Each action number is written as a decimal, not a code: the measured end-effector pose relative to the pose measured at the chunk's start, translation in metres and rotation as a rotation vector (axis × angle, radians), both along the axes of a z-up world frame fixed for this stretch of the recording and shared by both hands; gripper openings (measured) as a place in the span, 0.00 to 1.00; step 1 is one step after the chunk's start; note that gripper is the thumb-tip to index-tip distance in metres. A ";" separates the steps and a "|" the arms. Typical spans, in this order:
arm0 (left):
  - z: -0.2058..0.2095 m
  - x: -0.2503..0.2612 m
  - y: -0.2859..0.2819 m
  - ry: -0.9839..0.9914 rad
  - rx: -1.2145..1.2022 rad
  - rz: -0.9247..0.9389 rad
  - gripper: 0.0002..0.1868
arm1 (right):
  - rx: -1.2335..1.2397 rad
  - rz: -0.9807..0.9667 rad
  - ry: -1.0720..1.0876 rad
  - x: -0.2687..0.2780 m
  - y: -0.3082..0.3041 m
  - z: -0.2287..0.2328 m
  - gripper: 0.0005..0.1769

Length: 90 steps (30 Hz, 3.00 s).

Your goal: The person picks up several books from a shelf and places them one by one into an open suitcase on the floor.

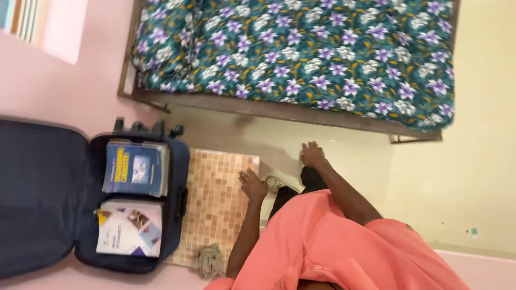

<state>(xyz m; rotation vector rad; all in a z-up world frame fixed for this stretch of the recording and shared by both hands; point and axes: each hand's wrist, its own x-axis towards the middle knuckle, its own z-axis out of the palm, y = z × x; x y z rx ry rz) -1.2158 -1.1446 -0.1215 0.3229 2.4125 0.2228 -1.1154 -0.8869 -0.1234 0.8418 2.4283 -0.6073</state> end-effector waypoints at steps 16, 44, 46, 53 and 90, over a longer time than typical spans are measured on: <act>0.001 0.234 0.363 -0.293 0.165 -0.917 0.41 | -0.158 -1.062 0.094 0.392 0.144 -0.001 0.40; -0.182 0.531 0.829 -0.092 0.237 -2.926 0.10 | -0.297 -1.771 0.135 0.758 0.387 -0.075 0.26; -0.177 0.544 0.851 -0.323 -0.088 -2.602 0.11 | -0.340 -1.712 0.130 0.777 0.398 -0.084 0.26; -0.063 0.672 0.994 -0.407 0.011 -1.531 0.16 | -0.105 -1.941 0.271 0.911 0.519 -0.062 0.25; -0.018 1.203 1.623 -0.470 -0.066 -2.258 0.19 | -0.080 -2.892 0.877 1.198 0.994 -0.036 0.22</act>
